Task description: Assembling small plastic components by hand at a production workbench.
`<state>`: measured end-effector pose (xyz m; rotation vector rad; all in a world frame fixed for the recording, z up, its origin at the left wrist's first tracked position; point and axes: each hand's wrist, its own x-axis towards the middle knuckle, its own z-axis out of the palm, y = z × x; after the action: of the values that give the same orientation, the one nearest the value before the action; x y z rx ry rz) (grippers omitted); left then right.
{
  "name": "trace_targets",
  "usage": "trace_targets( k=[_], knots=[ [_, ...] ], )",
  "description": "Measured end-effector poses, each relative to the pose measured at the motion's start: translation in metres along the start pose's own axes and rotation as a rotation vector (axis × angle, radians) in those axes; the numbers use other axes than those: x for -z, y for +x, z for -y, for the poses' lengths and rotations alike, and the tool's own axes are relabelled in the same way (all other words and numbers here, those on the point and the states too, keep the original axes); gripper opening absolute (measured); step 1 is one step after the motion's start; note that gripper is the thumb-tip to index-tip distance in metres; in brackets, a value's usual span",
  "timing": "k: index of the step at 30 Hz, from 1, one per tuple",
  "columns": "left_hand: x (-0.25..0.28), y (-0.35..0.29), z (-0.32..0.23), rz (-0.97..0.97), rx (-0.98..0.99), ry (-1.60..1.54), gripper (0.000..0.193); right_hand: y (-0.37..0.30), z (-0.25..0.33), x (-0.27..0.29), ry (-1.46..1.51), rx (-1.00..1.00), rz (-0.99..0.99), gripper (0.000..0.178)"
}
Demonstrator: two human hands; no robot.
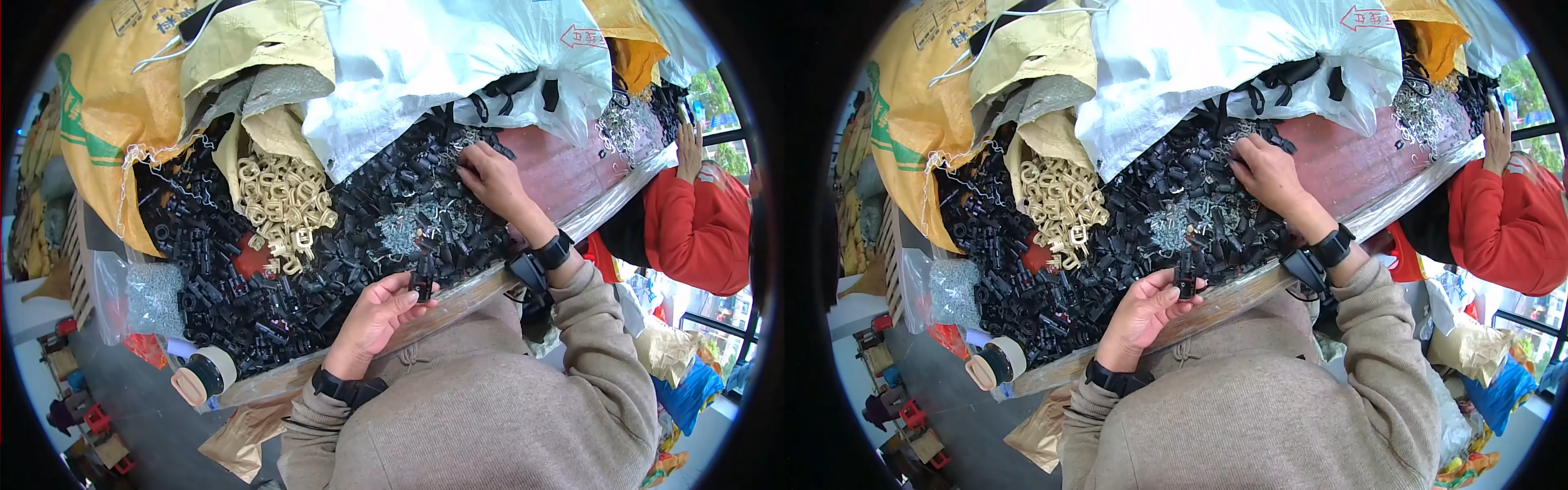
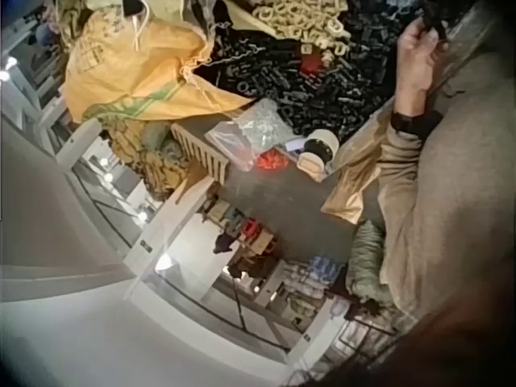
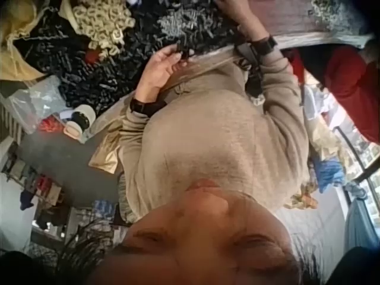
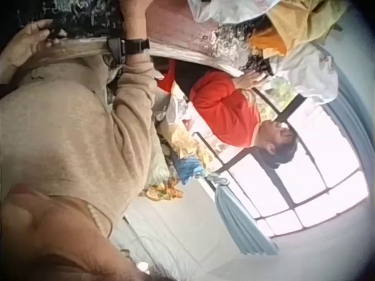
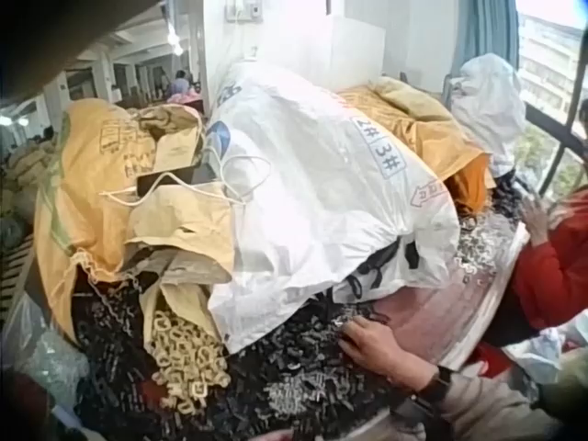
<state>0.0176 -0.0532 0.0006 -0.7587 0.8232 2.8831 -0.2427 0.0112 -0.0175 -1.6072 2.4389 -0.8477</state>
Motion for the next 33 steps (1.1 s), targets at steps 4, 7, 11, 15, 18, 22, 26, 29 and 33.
trace_targets(
  k=[4,7,11,15,18,22,26,29,33],
  knots=[
    [0.003,-0.003,0.001,-0.021,-0.032,-0.021,0.031,0.002,0.004,-0.005,0.032,0.02,-0.041,0.011],
    [0.0,-0.001,0.004,0.008,-0.067,-0.025,0.03,-0.005,0.003,-0.002,0.05,0.03,-0.067,0.012],
    [-0.002,-0.001,0.005,-0.102,-0.115,-0.027,0.03,-0.009,-0.012,-0.007,0.113,0.092,-0.2,0.017],
    [0.011,-0.006,0.009,-0.101,-0.159,-0.034,0.031,-0.012,0.008,-0.002,0.202,0.073,-0.155,0.01],
    [0.011,-0.003,0.008,-0.11,-0.18,-0.042,0.03,-0.018,0.007,0.0,0.266,0.051,-0.136,0.01],
    [0.008,0.0,0.008,-0.114,-0.185,-0.066,0.03,-0.022,0.006,0.001,0.299,0.041,-0.12,0.012],
    [0.007,0.0,0.008,-0.142,-0.202,-0.061,0.029,-0.022,0.009,0.002,0.163,0.06,-0.122,0.012],
    [0.006,0.0,0.008,-0.139,-0.2,-0.066,0.03,-0.022,0.009,0.0,0.018,0.122,-0.065,0.014],
    [0.007,-0.001,0.01,-0.139,-0.203,-0.074,0.029,-0.021,0.013,0.0,0.026,0.123,-0.146,0.017]
  ],
)
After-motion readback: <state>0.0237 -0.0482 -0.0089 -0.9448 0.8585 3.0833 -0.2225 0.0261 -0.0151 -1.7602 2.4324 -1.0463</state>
